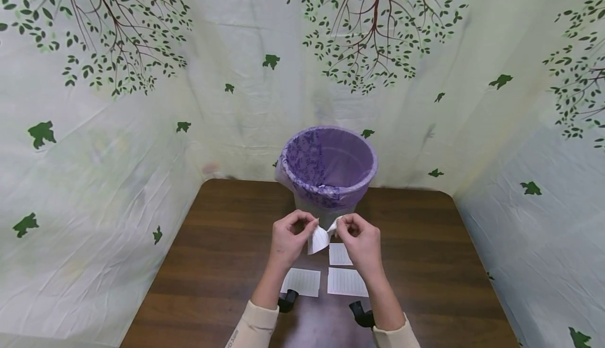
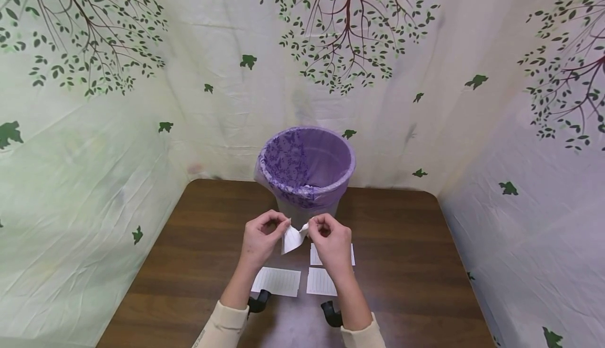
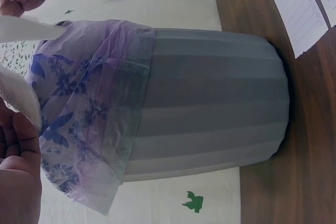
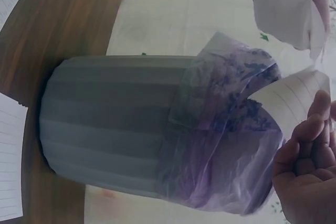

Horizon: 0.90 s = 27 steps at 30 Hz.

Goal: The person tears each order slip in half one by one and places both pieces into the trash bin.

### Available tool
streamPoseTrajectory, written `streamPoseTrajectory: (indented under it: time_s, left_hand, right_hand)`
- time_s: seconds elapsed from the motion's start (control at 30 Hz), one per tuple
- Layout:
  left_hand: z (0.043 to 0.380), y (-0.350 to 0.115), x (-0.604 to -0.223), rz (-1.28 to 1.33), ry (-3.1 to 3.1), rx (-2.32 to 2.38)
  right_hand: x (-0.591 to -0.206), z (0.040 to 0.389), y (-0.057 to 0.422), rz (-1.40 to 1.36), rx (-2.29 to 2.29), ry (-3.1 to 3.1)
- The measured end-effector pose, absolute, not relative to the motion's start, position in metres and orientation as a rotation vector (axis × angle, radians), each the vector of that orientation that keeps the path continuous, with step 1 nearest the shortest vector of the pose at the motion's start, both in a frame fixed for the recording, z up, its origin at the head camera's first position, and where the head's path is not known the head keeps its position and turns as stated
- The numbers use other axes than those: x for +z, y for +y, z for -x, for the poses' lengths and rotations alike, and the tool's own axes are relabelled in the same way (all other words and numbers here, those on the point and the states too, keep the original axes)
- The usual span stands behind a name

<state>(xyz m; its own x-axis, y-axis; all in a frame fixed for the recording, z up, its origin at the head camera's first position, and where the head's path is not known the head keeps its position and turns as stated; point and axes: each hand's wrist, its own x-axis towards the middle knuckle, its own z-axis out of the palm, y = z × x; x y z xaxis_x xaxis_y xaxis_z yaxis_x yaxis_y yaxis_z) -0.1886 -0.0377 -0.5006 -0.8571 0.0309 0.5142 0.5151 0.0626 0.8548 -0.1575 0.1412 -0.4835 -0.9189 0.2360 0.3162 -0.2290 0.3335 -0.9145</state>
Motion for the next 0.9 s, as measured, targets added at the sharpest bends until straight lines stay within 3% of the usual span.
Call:
streamPoseTrajectory:
  time_s: [0.9]
  left_hand:
    - [0.192, -0.052, -0.508, 0.48, -1.932, -1.919]
  right_hand:
    - [-0.487, 0.149, 0.155, 0.104, 1.668, -2.234]
